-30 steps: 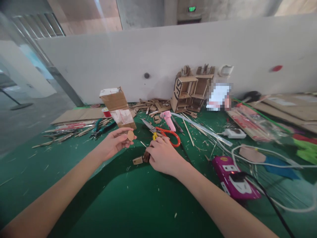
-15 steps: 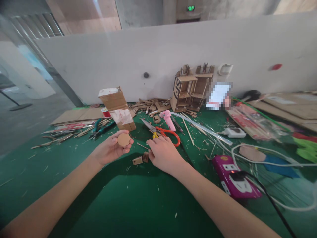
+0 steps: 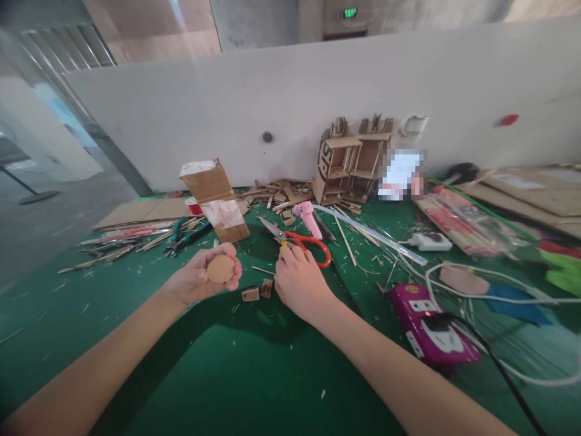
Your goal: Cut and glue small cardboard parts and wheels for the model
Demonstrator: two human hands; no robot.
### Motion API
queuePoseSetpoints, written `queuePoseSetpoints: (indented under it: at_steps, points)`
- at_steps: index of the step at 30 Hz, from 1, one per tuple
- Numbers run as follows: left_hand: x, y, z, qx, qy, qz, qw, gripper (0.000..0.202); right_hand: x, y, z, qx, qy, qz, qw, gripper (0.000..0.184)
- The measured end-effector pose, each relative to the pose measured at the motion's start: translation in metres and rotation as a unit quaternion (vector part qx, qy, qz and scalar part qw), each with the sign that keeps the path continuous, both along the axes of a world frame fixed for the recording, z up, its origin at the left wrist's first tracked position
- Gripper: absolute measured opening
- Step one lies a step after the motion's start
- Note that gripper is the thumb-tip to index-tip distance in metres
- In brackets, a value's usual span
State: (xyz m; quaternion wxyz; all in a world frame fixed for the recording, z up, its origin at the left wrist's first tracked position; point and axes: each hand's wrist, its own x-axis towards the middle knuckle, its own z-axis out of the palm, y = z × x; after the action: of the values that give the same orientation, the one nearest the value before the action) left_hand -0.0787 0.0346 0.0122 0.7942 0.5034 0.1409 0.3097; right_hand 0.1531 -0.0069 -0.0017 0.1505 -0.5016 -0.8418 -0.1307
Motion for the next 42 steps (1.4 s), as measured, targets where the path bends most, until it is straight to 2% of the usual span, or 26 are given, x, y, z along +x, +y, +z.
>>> queuePoseSetpoints:
  at_steps: [2, 5, 8, 10, 13, 16, 19, 22, 26, 28, 30, 34, 37, 39, 42]
  points:
    - [0.000, 0.000, 0.000, 0.002, 0.003, 0.003, 1.000, 0.045, 0.001, 0.001, -0.001, 0.003, 0.046, -0.004, 0.999, 0.015]
    - [0.000, 0.001, -0.001, 0.009, -0.007, -0.003, 1.000, 0.044, 0.003, 0.004, -0.002, -0.022, 0.180, -0.021, 0.983, 0.009]
    - [-0.001, 0.002, -0.003, 0.013, -0.028, -0.015, 0.999, 0.042, 0.006, 0.006, 0.000, -0.050, 0.354, -0.021, 0.934, 0.003]
    - [-0.001, 0.002, -0.003, 0.011, -0.033, -0.016, 0.999, 0.041, 0.006, 0.005, 0.004, -0.058, 0.442, -0.006, 0.895, 0.006]
    - [0.001, 0.001, -0.002, 0.003, -0.030, -0.010, 1.000, 0.042, 0.006, 0.000, 0.010, -0.043, 0.531, 0.019, 0.846, 0.013]
    - [0.003, -0.001, -0.002, -0.010, -0.026, 0.003, 1.000, 0.042, 0.005, -0.006, 0.014, 0.011, 0.574, 0.061, 0.816, 0.016]
    - [0.004, -0.001, -0.003, -0.021, -0.024, 0.012, 0.999, 0.043, 0.005, -0.011, 0.014, 0.030, 0.574, 0.095, 0.813, 0.013]
    - [0.006, 0.001, -0.004, -0.032, -0.011, 0.055, 0.998, 0.044, 0.005, -0.012, 0.013, -0.004, 0.563, 0.103, 0.820, 0.006]
    - [0.009, 0.007, -0.003, -0.058, 0.023, 0.170, 0.984, 0.038, 0.006, -0.011, 0.012, -0.043, 0.499, 0.101, 0.860, 0.013]
    - [0.010, 0.008, -0.002, -0.078, 0.030, 0.204, 0.975, 0.035, 0.006, -0.009, 0.012, -0.067, 0.476, 0.088, 0.872, 0.017]
    - [0.012, 0.006, -0.001, -0.082, 0.041, 0.192, 0.977, 0.037, 0.005, -0.009, 0.013, -0.107, 0.469, 0.084, 0.873, 0.020]
    - [0.019, -0.004, 0.004, -0.031, 0.094, 0.088, 0.991, 0.037, -0.001, -0.010, 0.015, -0.169, 0.461, 0.096, 0.866, 0.031]
    - [0.024, -0.010, 0.006, 0.019, 0.144, 0.025, 0.989, 0.031, -0.005, -0.010, 0.015, -0.173, 0.448, 0.104, 0.871, 0.020]
    - [0.027, -0.012, 0.007, 0.037, 0.158, 0.029, 0.986, 0.032, -0.006, -0.009, 0.015, -0.175, 0.455, 0.099, 0.867, 0.014]
    - [0.032, -0.015, 0.009, 0.073, 0.159, 0.070, 0.982, 0.043, -0.008, -0.008, 0.013, -0.192, 0.502, 0.076, 0.840, 0.016]
